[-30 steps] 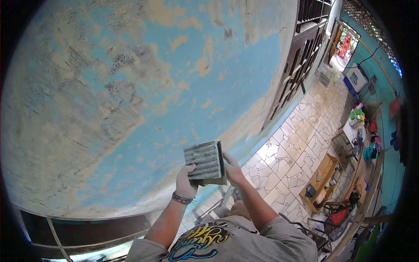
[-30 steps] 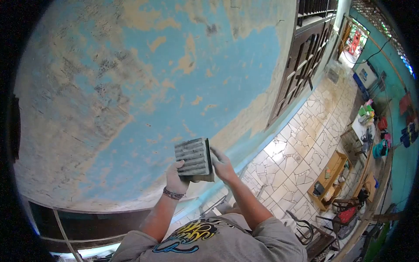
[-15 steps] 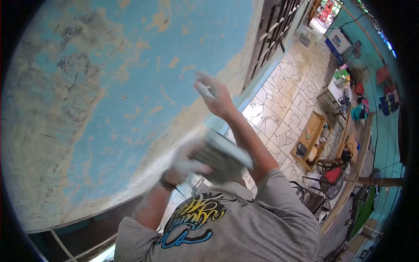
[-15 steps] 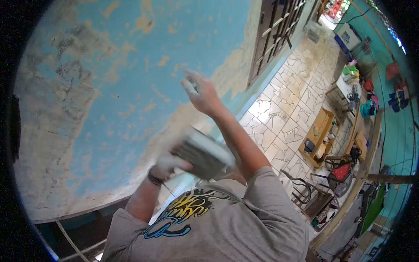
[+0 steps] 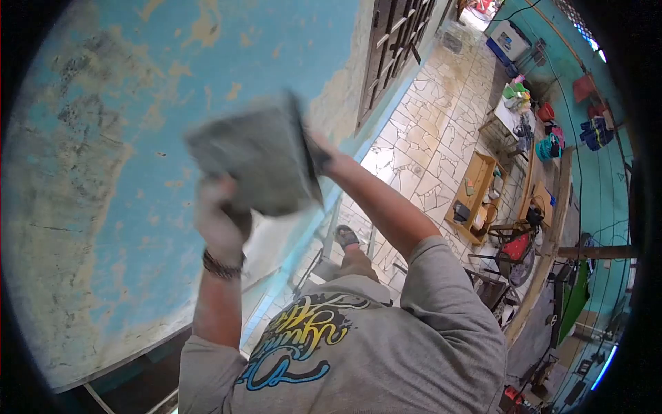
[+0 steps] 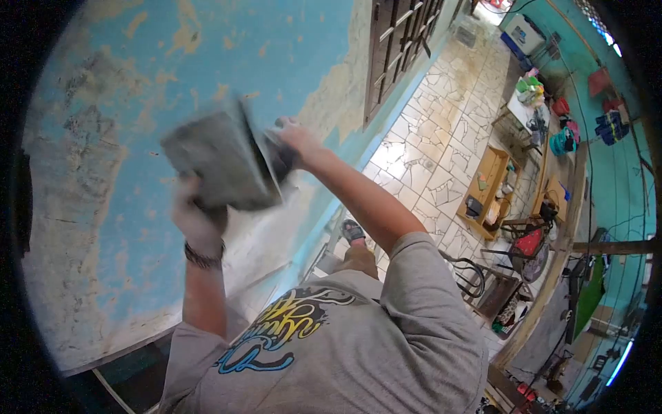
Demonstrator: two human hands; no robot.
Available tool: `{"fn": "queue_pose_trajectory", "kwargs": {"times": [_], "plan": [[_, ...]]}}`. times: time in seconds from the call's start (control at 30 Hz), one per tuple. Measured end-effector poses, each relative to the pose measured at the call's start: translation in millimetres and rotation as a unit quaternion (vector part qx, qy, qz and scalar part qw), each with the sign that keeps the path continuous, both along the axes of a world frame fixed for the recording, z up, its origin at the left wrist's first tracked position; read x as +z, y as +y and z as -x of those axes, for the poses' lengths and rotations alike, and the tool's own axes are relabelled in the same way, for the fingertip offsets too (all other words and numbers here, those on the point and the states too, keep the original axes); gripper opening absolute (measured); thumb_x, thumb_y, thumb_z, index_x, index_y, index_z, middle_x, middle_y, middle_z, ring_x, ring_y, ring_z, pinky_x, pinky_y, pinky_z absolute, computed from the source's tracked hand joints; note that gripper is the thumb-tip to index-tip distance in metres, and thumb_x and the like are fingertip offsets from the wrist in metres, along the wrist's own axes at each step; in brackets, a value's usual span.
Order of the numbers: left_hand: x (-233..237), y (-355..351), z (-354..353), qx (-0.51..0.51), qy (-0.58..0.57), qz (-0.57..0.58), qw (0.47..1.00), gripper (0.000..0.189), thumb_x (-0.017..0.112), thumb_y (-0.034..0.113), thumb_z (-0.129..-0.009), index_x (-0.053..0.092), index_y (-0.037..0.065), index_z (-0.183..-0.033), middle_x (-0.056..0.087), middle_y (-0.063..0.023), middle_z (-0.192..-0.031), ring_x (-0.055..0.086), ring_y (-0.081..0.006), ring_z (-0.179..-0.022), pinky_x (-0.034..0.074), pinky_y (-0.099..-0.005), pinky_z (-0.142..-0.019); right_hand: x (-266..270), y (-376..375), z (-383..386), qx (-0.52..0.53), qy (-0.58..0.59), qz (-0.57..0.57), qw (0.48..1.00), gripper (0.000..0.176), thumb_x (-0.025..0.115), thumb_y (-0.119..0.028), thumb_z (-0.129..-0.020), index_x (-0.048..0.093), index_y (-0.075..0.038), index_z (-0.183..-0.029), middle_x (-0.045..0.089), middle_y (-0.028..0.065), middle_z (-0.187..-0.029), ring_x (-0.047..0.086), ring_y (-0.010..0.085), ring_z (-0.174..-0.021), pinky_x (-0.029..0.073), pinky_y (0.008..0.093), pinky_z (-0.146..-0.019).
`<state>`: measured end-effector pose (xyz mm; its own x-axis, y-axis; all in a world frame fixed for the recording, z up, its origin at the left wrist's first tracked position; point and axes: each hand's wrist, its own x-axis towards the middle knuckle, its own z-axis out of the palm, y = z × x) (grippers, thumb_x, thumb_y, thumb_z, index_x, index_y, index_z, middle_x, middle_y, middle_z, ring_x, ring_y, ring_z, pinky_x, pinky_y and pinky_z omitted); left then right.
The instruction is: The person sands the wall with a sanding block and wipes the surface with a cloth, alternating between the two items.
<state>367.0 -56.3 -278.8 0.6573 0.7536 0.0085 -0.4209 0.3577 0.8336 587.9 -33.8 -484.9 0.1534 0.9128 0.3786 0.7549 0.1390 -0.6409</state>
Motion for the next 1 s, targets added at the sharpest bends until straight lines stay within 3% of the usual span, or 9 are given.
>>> {"fn": "queue_pose_trajectory", "kwargs": {"times": [0.07,0.1,0.23,0.37,0.47,0.57,0.77,0.87,1.0], "plan": [[-15.9,-10.2,-20.8,-0.085,0.099,-0.09,0.987,0.037,0.062,0.017,-0.082,0.06,-0.001,-0.113,0.067,-0.0129,-0.11,0.064,-0.0258,-0.104,0.05,-0.0399,-0.089,2.6,2.9,25.9,-0.01,-0.109,0.017,0.994,0.038,0.068,-0.022,-0.08,0.065,-0.016,-0.117,0.061,0.0146,-0.119,0.06,0.0357,-0.108,0.05,0.0452,-0.09],[-25.7,-10.6,-27.1,-0.121,0.15,-0.138,0.972,0.034,0.064,0.015,-0.082,0.06,0.0,-0.113,0.068,-0.0118,-0.106,0.064,-0.0244,-0.102,0.05,-0.0395,-0.088,73.6,-41.3,31.8,0.034,-0.086,-0.229,0.969,0.036,0.069,-0.026,-0.081,0.067,-0.016,-0.116,0.064,0.0145,-0.113,0.061,0.0367,-0.103,0.051,0.0461,-0.089],[-25.7,-15.8,-20.4,-0.126,0.078,-0.058,0.987,0.033,0.065,0.011,-0.084,0.061,0.0,-0.115,0.068,-0.0107,-0.106,0.063,-0.0208,-0.101,0.05,-0.0368,-0.088,69.0,-5.1,46.2,0.068,0.21,0.147,0.964,0.053,0.068,-0.036,-0.086,0.06,-0.008,-0.131,0.063,0.0164,-0.128,0.061,0.0298,-0.115,0.048,0.0383,-0.097],[-22.3,1.4,9.4,0.027,0.094,-0.049,0.994,0.038,0.064,0.009,-0.084,0.057,-0.003,-0.119,0.066,-0.0124,-0.112,0.065,-0.0197,-0.098,0.052,-0.0335,-0.088,-30.5,-33.4,16.0,-0.066,0.364,0.077,0.926,0.058,0.062,-0.038,-0.093,0.053,0.0,-0.136,0.062,0.0166,-0.129,0.062,0.0282,-0.113,0.05,0.0412,-0.093],[-20.1,5.4,31.4,0.087,0.17,-0.109,0.976,0.041,0.065,0.01,-0.086,0.054,-0.006,-0.122,0.066,-0.013,-0.111,0.065,-0.019,-0.096,0.053,-0.0322,-0.085,62.3,-82.4,50.7,-0.031,0.652,0.069,0.754,0.063,0.058,-0.038,-0.097,0.042,0.0,-0.144,0.055,0.015,-0.134,0.058,0.0255,-0.117,0.049,0.0349,-0.092],[-23.6,-1.9,33.6,0.133,0.208,-0.165,0.955,0.039,0.066,0.011,-0.087,0.053,-0.007,-0.119,0.066,-0.0122,-0.108,0.064,-0.0173,-0.094,0.053,-0.0316,-0.083,108.9,-92.7,93.4,0.087,0.703,-0.035,0.705,0.07,0.059,-0.033,-0.097,0.029,0.001,-0.15,0.052,0.0185,-0.136,0.054,0.0266,-0.121,0.046,0.0348,-0.097],[-20.4,-6.2,36.1,0.184,0.321,-0.411,0.833,0.039,0.068,0.009,-0.084,0.051,-0.003,-0.117,0.06,-0.0194,-0.11,0.063,-0.0293,-0.094,0.05,-0.041,-0.081,142.0,-81.9,120.0,0.001,0.295,-0.118,0.948,0.094,0.076,-0.031,-0.084,0.02,0.008,-0.149,0.047,0.0206,-0.136,0.05,0.0264,-0.122,0.042,0.0372,-0.103],[-15.6,-7.4,39.5,0.201,0.388,-0.481,0.76,0.046,0.068,0.006,-0.08,0.05,-0.002,-0.121,0.055,-0.0225,-0.119,0.057,-0.0395,-0.103,0.046,-0.0475,-0.087,151.8,-70.1,121.3,0.082,0.508,-0.086,0.853,0.104,0.081,-0.035,-0.078,0.02,0.011,-0.148,0.046,0.0232,-0.133,0.051,0.0293,-0.121,0.041,0.0385,-0.102],[-6.8,-10.8,31.0,0.229,0.435,-0.582,0.648,0.058,0.072,0.01,-0.077,0.047,-0.003,-0.128,0.052,-0.0252,-0.123,0.051,-0.0437,-0.111,0.041,-0.0492,-0.094,163.6,-58.6,117.5,0.08,0.43,-0.081,0.896,0.114,0.085,-0.036,-0.071,0.017,0.009,-0.15,0.046,0.0221,-0.135,0.05,0.0283,-0.122,0.04,0.0389,-0.103]]}}
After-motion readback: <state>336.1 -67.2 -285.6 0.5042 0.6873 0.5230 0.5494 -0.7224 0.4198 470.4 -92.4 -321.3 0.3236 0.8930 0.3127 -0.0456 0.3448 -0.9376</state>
